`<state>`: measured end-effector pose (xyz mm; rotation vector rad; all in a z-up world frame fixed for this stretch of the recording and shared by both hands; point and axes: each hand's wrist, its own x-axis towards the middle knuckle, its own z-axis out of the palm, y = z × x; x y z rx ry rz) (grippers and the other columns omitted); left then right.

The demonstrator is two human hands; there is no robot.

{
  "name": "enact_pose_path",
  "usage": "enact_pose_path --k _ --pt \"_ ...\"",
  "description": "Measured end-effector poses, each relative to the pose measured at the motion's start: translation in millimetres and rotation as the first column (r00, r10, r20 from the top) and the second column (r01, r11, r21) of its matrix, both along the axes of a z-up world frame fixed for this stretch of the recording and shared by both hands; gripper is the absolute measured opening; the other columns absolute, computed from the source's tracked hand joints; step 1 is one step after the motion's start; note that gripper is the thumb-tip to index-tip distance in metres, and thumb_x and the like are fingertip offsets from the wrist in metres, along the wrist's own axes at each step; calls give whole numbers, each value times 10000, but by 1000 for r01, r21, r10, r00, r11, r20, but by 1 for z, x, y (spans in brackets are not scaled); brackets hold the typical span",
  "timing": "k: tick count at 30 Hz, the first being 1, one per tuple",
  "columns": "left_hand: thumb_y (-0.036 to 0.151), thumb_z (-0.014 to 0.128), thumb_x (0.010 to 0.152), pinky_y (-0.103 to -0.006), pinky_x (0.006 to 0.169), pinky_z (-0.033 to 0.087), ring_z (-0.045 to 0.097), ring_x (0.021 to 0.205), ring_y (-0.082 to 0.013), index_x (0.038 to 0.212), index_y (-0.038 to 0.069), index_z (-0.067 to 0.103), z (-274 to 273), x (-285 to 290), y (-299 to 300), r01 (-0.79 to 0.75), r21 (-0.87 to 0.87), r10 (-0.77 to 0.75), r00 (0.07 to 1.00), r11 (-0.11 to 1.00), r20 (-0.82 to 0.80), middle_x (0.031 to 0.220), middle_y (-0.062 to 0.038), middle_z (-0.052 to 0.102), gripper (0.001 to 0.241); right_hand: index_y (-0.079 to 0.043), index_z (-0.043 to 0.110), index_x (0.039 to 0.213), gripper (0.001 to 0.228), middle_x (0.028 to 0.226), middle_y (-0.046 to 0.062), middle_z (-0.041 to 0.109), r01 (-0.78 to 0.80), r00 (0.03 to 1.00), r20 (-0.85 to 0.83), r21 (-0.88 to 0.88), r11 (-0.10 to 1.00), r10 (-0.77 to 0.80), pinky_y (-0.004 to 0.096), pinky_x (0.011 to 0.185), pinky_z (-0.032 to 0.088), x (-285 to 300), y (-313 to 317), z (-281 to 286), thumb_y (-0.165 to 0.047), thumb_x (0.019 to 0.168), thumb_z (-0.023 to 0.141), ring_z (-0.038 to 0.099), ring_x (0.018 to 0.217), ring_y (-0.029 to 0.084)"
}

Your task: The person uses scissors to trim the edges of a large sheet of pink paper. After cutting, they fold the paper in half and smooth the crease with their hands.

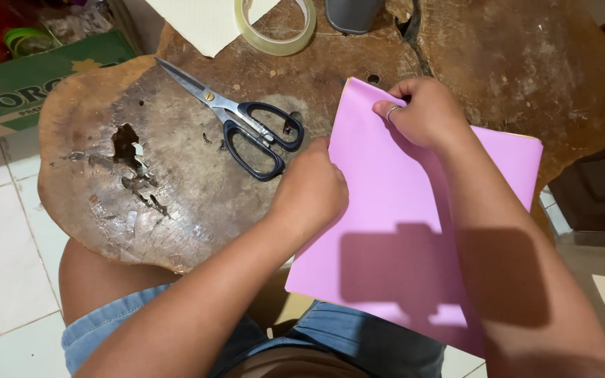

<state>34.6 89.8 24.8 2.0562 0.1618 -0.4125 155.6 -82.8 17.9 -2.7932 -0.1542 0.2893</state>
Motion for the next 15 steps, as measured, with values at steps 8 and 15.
enact_pose_path --k 8,15 --pt "86 374 844 -504 871 477 549 1085 -434 1296 -62 390 8 -4 1 6 -6 -6 1000 1000 -1 1106 -306 568 476 -180 692 894 196 873 42 655 11 1000 4 -10 1000 -11 382 689 492 0 1 -1 -357 809 685 631 881 245" --pt "33 350 751 -468 760 447 595 909 -408 1333 134 334 16 -5 -2 -76 -12 75 994 997 -83 1023 -221 622 591 -234 597 999 245 990 -11 618 104 995 -21 97 990 -102 327 768 410 -11 15 7 -281 779 694 564 885 178"
